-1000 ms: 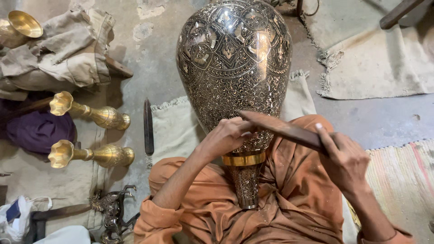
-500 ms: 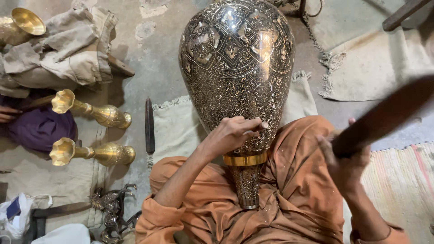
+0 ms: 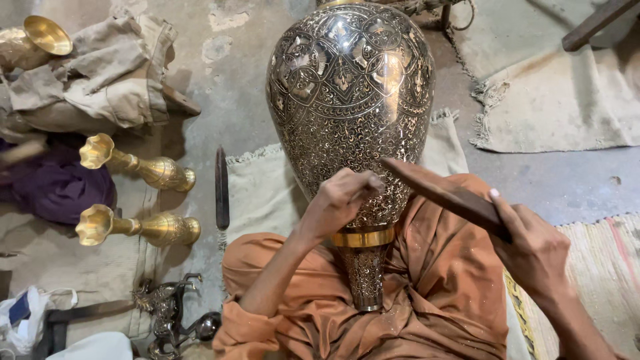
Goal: The person sits cross-legged on the floor holding a large engraved metal vase between their legs. They hold a chisel against the vase surface with one hand and strike it with a wooden mallet in the other hand, engraving decorative patterns, occasionally repositioning the vase and chisel.
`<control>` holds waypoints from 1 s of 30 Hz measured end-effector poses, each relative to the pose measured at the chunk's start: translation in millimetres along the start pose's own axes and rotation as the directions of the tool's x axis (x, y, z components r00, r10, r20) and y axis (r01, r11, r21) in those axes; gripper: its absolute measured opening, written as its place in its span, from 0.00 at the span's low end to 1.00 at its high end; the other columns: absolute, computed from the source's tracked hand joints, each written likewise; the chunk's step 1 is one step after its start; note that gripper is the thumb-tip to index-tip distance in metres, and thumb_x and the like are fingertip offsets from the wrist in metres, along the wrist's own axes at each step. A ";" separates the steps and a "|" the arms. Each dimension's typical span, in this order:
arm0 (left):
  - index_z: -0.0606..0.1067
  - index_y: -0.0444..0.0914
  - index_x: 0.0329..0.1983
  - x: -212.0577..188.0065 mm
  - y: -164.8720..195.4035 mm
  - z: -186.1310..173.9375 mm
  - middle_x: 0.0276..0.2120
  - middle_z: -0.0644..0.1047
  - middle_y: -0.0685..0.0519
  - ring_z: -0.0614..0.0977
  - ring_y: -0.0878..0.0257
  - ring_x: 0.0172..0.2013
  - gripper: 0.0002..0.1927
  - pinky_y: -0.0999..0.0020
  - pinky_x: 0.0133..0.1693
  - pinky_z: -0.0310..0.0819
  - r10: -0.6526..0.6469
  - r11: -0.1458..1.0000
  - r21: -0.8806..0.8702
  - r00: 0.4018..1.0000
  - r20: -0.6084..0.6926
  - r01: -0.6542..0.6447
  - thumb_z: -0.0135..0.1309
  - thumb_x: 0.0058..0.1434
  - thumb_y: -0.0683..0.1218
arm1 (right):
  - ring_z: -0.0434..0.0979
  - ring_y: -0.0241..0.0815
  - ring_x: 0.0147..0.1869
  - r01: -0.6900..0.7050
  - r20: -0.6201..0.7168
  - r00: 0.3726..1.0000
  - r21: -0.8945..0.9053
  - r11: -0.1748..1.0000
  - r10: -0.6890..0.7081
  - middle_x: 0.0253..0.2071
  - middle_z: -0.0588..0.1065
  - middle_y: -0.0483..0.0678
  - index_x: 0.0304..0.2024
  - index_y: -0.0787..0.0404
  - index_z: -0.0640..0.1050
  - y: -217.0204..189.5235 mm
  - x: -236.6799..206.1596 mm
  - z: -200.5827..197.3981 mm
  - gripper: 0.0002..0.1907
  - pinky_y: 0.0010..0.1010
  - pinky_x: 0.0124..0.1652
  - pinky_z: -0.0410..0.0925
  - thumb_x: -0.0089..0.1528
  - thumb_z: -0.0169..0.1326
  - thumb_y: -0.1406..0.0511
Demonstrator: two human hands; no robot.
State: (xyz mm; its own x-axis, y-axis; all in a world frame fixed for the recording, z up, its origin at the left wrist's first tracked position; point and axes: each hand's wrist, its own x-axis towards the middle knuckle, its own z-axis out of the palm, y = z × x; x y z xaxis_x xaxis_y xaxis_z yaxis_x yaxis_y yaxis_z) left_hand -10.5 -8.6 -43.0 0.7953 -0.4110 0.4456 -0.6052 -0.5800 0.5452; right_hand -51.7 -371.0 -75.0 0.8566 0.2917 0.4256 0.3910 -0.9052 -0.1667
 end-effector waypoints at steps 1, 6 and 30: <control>0.75 0.37 0.48 -3.2 3.8 -2.4 0.40 0.82 0.50 0.83 0.60 0.39 0.08 0.65 0.41 0.82 0.000 0.997 -0.071 0.991 -0.131 -0.009 0.59 0.67 0.39 | 0.74 0.49 0.32 -0.021 -0.009 1.000 0.035 0.999 0.022 0.34 0.73 0.48 0.71 0.48 0.72 1.6 -1.0 -2.8 0.37 0.38 0.29 0.65 0.60 0.65 0.63; 0.74 0.36 0.49 -9.1 18.5 1.9 0.37 0.81 0.50 0.84 0.63 0.37 0.14 0.68 0.38 0.83 -0.168 0.967 -0.227 0.956 -0.242 0.113 0.63 0.63 0.40 | 0.74 0.46 0.30 -0.023 0.019 1.000 -0.032 0.999 0.023 0.34 0.73 0.46 0.70 0.48 0.75 13.3 2.0 -14.1 0.34 0.37 0.29 0.66 0.60 0.65 0.62; 0.73 0.36 0.53 -20.5 20.9 39.2 0.36 0.83 0.50 0.85 0.62 0.38 0.13 0.70 0.37 0.85 -0.242 0.968 -0.174 0.860 -0.450 0.182 0.60 0.67 0.41 | 0.76 0.45 0.31 0.342 -0.059 0.936 -0.089 0.936 -0.348 0.36 0.76 0.50 0.69 0.58 0.70 -29.2 123.5 -96.1 0.35 0.34 0.29 0.68 0.57 0.61 0.69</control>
State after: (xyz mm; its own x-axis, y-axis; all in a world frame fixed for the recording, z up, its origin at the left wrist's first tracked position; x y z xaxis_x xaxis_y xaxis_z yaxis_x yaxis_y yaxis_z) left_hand -38.2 -39.9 -68.6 0.8149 0.1031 0.5704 -0.4473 -0.5141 0.7319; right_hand 10.4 -338.3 68.0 0.6458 0.5691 0.5090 0.6288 -0.7746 0.0684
